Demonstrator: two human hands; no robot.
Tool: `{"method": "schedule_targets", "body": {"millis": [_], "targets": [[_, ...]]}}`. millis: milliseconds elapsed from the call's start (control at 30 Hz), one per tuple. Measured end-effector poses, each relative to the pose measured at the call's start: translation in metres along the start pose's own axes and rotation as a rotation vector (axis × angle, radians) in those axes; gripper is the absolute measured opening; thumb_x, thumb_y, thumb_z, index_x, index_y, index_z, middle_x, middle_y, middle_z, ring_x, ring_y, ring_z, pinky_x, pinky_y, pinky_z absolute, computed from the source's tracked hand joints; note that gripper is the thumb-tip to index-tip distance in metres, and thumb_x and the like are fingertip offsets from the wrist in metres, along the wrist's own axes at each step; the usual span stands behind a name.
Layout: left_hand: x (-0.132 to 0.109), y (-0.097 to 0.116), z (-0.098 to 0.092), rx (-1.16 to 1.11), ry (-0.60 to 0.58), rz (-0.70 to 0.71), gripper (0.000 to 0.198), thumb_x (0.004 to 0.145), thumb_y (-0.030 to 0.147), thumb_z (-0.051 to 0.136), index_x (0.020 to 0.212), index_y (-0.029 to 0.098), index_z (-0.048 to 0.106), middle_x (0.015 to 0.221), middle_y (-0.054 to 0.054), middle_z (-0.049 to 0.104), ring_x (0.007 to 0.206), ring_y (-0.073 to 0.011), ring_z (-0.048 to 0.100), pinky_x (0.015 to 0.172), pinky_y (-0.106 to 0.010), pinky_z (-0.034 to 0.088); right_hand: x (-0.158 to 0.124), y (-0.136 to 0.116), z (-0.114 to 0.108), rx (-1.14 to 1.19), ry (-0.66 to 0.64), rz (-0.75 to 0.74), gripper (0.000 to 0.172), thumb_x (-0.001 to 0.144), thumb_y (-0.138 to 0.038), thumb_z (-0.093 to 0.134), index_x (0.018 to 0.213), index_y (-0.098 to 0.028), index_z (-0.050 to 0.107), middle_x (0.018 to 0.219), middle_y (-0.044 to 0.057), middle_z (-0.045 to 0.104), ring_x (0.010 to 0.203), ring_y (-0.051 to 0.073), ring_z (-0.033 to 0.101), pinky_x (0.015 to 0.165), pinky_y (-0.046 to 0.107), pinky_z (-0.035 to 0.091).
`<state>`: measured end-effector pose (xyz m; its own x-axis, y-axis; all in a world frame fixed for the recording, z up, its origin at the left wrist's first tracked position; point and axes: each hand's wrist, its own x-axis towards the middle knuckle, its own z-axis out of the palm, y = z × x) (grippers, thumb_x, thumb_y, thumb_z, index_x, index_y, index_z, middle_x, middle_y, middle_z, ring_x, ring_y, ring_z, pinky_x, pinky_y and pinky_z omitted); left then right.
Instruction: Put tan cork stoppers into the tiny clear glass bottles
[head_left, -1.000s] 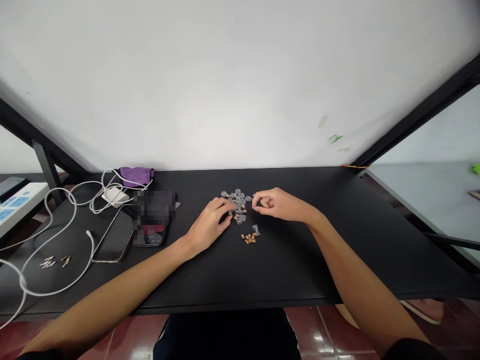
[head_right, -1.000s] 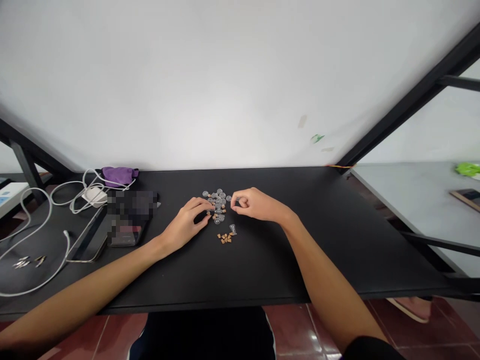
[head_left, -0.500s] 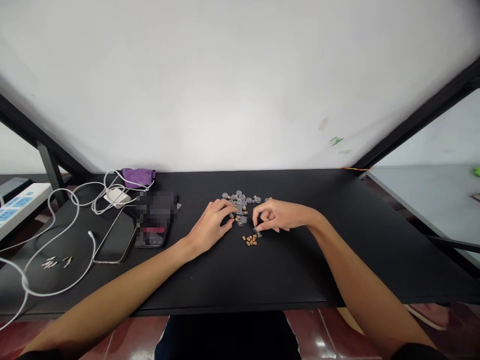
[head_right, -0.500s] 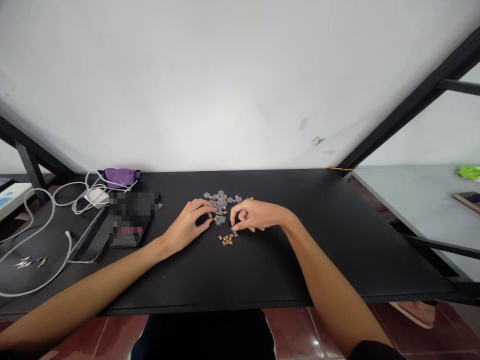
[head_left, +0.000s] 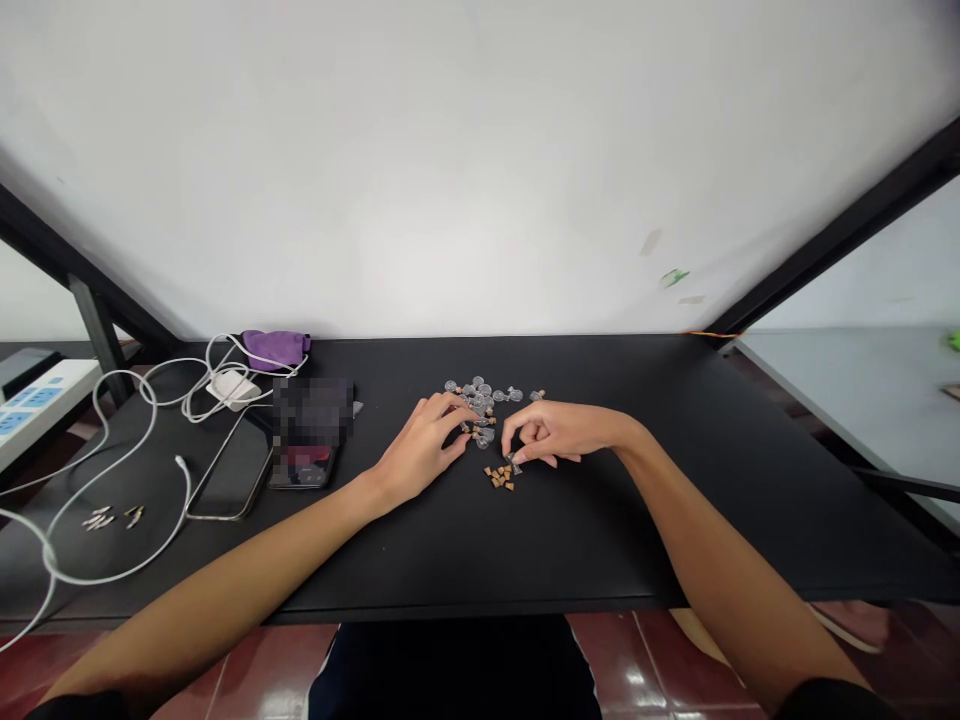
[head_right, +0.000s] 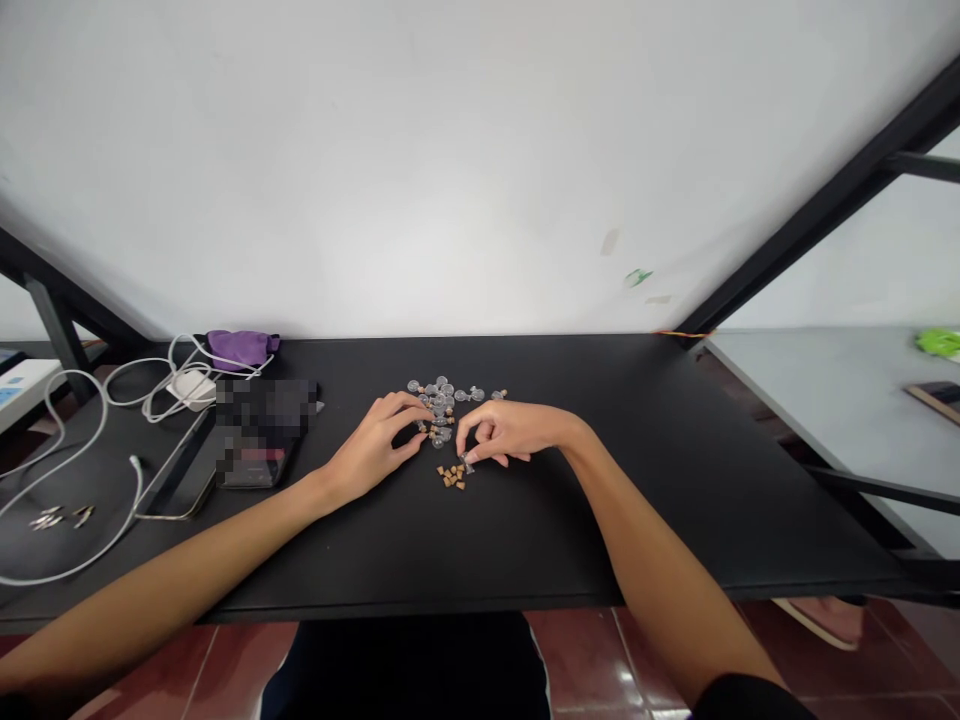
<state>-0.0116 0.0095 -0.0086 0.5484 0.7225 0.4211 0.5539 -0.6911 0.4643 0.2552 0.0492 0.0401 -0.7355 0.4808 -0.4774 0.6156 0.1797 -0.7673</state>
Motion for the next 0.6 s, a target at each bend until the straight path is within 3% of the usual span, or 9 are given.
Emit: {"method": "schedule_targets", "body": {"millis": [200, 367, 467, 600], "targets": [[0.000, 0.001, -0.001, 0.035, 0.001, 0.076, 0.022, 0.100, 0.017, 0.059, 0.121, 0.023, 0.062, 0.120, -0.007, 0.063, 0.113, -0.0217, 0.060, 0.098, -0.038, 0.047, 0.002, 0.005, -0.003, 0.032, 0.073, -0.024, 0.042, 0.092, -0.055, 0.066, 0.109, -0.017, 0.068, 0.060, -0.004, 0.060, 0.037, 0.007, 0.045, 0.040, 0.019, 0.034], [-0.003, 0.005, -0.002, 0.053, 0.010, 0.301, 0.031, 0.103, 0.024, 0.057, 0.134, 0.022, 0.056, 0.120, -0.009, 0.065, 0.107, -0.0202, 0.064, 0.091, -0.037, 0.051, 0.008, -0.003, 0.005, 0.128, 0.176, -0.114, 0.043, 0.094, -0.057, 0.064, 0.110, -0.018, 0.065, 0.060, -0.006, 0.060, 0.036, 0.005, 0.045, 0.041, 0.018, 0.035], [-0.004, 0.005, -0.002, 0.012, 0.061, 0.391, 0.033, 0.103, 0.022, 0.057, 0.136, 0.021, 0.055, 0.118, -0.010, 0.066, 0.106, -0.0197, 0.065, 0.089, -0.035, 0.054, 0.017, -0.013, 0.017, 0.218, 0.165, -0.179, 0.044, 0.094, -0.058, 0.064, 0.112, -0.018, 0.064, 0.060, -0.006, 0.059, 0.036, 0.005, 0.046, 0.039, 0.017, 0.034], [-0.005, 0.001, 0.002, -0.066, 0.144, 0.400, 0.026, 0.101, 0.017, 0.059, 0.127, 0.021, 0.061, 0.110, -0.008, 0.069, 0.098, -0.0180, 0.066, 0.085, -0.034, 0.056, 0.023, -0.019, 0.026, 0.312, 0.151, -0.212, 0.044, 0.095, -0.058, 0.062, 0.112, -0.017, 0.064, 0.061, -0.006, 0.060, 0.037, 0.006, 0.049, 0.037, 0.017, 0.034]]}}
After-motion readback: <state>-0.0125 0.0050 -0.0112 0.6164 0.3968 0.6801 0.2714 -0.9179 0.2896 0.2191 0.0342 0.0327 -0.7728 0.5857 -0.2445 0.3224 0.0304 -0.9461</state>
